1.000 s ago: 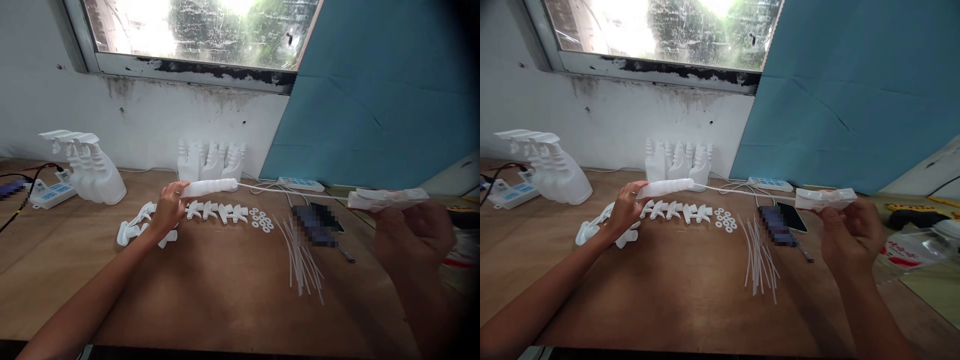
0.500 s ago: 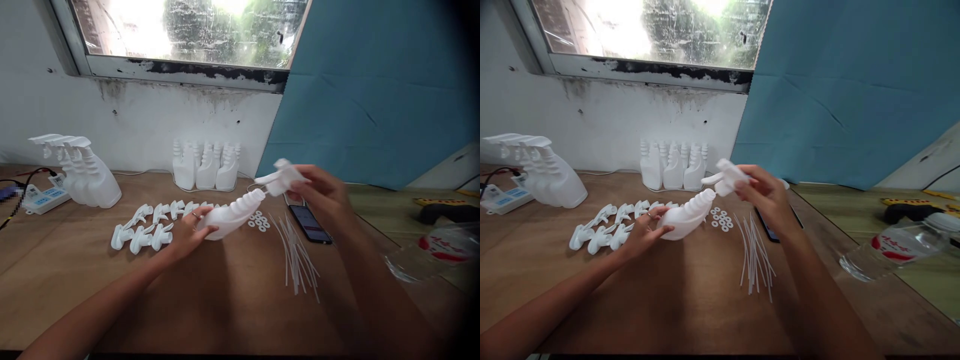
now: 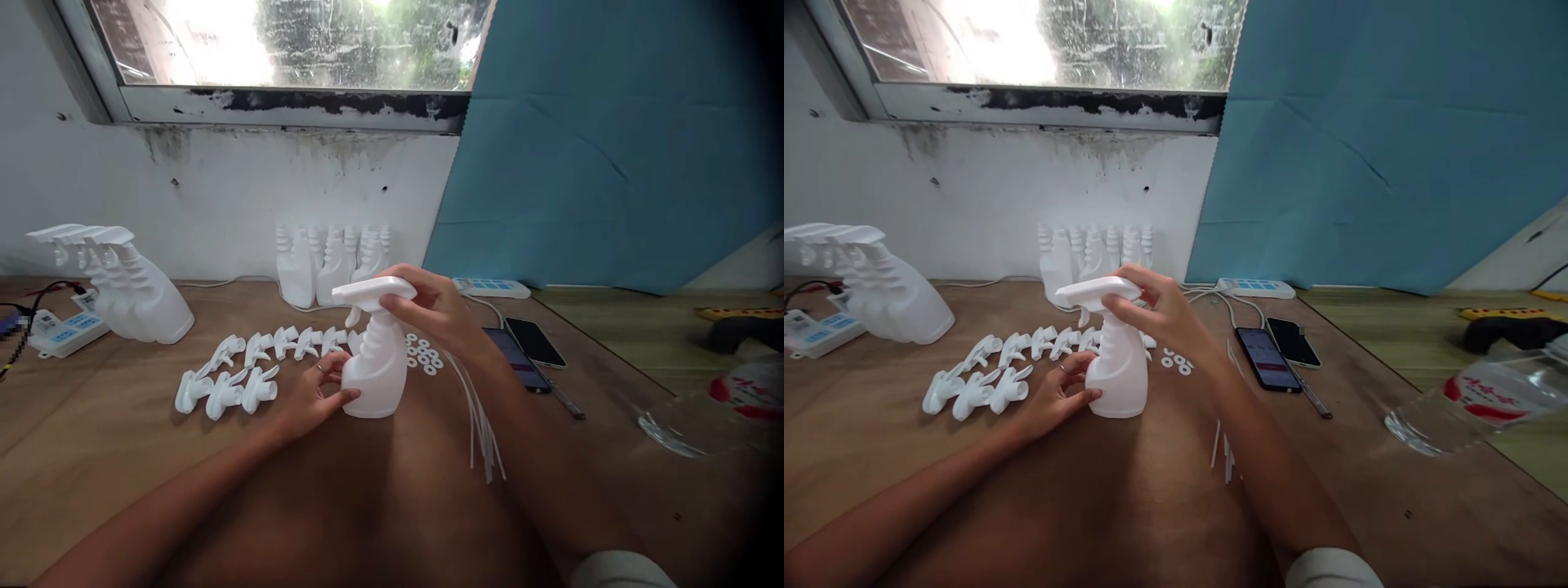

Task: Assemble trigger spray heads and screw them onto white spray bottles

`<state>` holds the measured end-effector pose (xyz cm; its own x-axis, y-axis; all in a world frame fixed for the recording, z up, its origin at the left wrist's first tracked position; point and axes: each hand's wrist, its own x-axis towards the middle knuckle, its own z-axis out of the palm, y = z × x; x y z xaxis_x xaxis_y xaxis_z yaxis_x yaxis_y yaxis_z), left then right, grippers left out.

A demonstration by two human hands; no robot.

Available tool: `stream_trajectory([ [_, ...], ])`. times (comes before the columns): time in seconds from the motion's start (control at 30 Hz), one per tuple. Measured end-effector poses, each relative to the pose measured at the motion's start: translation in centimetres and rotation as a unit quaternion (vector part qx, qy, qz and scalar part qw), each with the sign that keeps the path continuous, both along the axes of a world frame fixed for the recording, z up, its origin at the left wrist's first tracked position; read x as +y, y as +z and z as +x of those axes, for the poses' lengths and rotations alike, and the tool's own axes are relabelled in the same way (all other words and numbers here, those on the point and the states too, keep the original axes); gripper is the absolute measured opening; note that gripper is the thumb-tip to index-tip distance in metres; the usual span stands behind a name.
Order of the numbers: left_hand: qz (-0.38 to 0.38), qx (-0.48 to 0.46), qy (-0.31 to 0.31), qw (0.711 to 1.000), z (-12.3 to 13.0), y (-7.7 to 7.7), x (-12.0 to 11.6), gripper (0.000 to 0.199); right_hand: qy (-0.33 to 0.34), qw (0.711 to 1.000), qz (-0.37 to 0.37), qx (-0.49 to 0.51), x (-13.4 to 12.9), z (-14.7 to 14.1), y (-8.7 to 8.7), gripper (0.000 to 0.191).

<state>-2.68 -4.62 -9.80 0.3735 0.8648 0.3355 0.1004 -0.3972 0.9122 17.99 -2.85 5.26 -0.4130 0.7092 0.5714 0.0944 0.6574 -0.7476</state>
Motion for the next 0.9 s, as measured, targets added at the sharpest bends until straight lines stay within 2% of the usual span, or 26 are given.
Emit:
stream_trajectory([
  [0.13, 0.009, -0.001, 0.003, 1.0, 0.0, -0.1, -0.1, 0.043, 0.065, 0.993, -0.063, 0.073, 0.5, -0.4, -1.5, 0.019],
  [0.3, -0.019, -0.014, -0.014, 1.0, 0.0, -0.6, -0.3, 0.044, 0.139, 0.962, -0.109, 0.209, 0.9, -2.1, -3.4, 0.017],
  [0.43, -0.045, 0.057, -0.058, 0.996, 0.1, -0.8, 0.0, 0.053, 0.13, 0.951, -0.104, 0.261, 0.8, -3.1, -4.2, 0.018],
  [0.53, -0.049, 0.111, -0.057, 0.991, 0.2, -0.7, 0.1, 0.062, 0.113, 0.953, -0.097, 0.264, 0.5, -3.3, -4.3, 0.018],
  [0.9, -0.065, 0.106, -0.057, 0.991, 0.2, -0.4, 0.1, 0.066, 0.097, 0.957, -0.083, 0.261, 0.4, -3.3, -4.2, 0.014],
])
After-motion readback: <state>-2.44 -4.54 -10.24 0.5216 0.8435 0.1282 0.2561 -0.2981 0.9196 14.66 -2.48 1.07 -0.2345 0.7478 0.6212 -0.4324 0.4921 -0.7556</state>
